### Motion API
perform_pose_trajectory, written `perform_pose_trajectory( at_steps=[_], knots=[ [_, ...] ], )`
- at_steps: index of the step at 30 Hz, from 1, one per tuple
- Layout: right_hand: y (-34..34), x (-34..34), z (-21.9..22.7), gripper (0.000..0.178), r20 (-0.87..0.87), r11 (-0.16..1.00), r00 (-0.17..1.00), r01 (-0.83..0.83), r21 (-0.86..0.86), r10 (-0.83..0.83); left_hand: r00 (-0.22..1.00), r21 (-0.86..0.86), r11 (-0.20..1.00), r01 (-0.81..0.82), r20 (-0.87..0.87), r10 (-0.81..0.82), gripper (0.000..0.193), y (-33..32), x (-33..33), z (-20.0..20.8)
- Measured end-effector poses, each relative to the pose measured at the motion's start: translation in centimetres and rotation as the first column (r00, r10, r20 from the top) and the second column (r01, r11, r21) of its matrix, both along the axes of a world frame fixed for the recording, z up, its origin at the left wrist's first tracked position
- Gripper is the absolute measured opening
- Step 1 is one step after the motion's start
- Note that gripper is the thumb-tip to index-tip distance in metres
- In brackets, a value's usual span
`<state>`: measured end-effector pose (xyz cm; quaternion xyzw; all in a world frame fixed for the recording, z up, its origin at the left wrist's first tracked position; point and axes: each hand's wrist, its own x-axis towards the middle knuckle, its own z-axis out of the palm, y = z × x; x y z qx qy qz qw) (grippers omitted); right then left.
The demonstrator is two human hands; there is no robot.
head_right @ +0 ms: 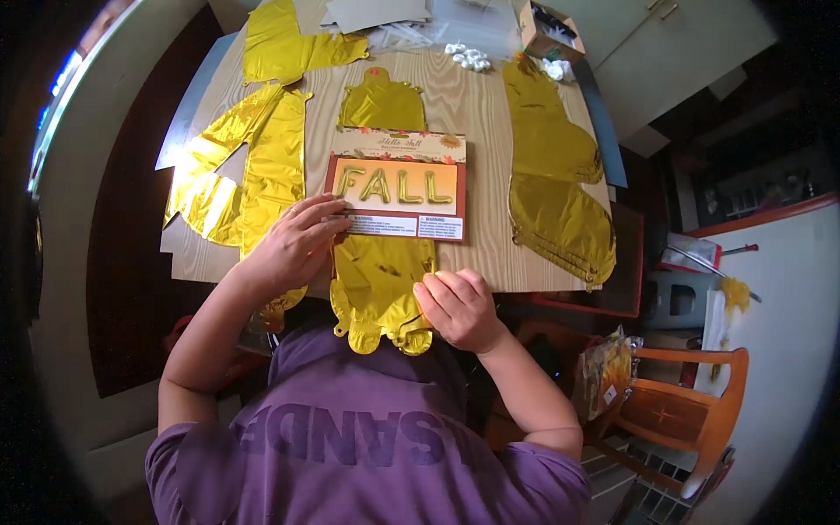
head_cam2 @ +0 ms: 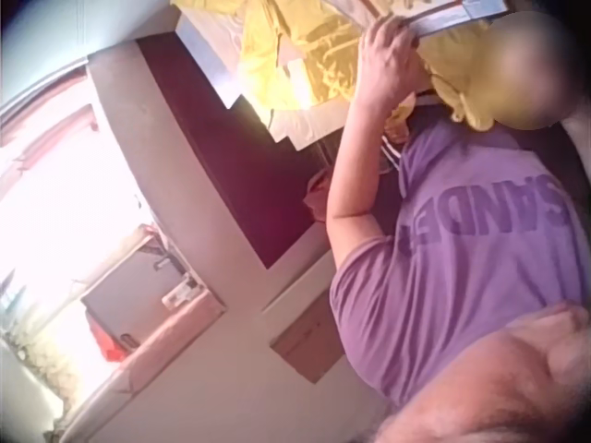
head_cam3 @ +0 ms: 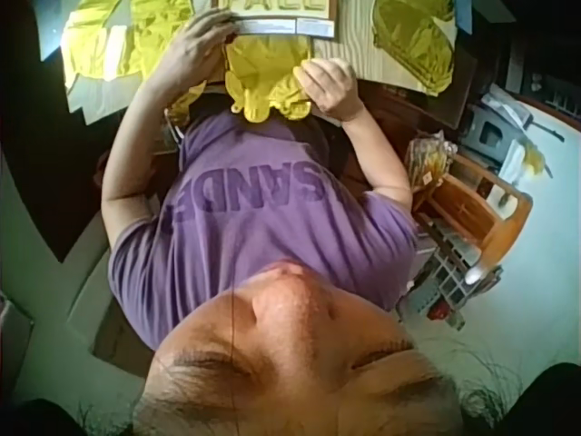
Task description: Folding gold foil balloons and inserting them into plastic sleeves with decorative cards for retail packaging.
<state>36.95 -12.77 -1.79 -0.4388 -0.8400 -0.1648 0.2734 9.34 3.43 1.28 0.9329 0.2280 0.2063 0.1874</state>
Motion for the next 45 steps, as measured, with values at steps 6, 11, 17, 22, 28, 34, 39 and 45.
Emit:
perform_pose_trajectory(
  at_steps=[6,11,17,22,28,34,39,45],
  knots=[
    [-2.5,-0.5,1.1,0.025,-0.029,0.998,1.0,-0.006,-0.065,0.004,0.999,-0.03,0.998,0.05,-0.019,-0.05,0.052,-1.9,-1.4,0.6],
    [-3.2,-1.1,1.1,0.025,-0.089,0.995,0.995,-0.041,-0.088,0.033,0.995,0.027,0.998,0.052,-0.083,-0.049,0.07,-4.2,-1.6,0.9],
    [-3.3,-1.0,0.8,0.029,-0.104,0.982,0.988,-0.127,-0.138,0.113,0.999,0.147,0.989,-0.007,-0.042,0.014,0.066,-5.1,-1.8,-1.2],
    [-0.9,1.0,0.3,0.041,-0.053,0.991,0.997,0.055,-0.119,-0.062,0.999,0.17,0.985,-0.039,0.011,0.038,0.061,-5.0,-1.8,-1.9],
    [0.5,0.2,0.4,0.033,-0.039,0.976,0.99,0.13,-0.174,-0.139,0.998,0.165,0.985,-0.049,0.043,0.043,0.054,-4.7,-1.9,-1.8],
    [0.7,0.1,0.3,0.032,-0.125,0.979,0.984,0.104,-0.175,-0.127,0.995,0.208,0.974,-0.085,0.07,0.072,0.042,-4.9,-2.1,-1.8],
    [1.4,0.0,1.2,0.033,-0.334,0.964,0.931,0.059,-0.261,-0.147,0.988,0.198,0.973,-0.122,0.116,0.1,0.032,-4.8,-1.9,-1.7],
    [2.0,-2.6,1.0,0.038,-0.468,0.888,0.779,0.24,-0.392,-0.417,0.892,-0.248,0.891,-0.38,0.155,0.424,0.051,-6.1,-1.1,-1.6]
  ],
)
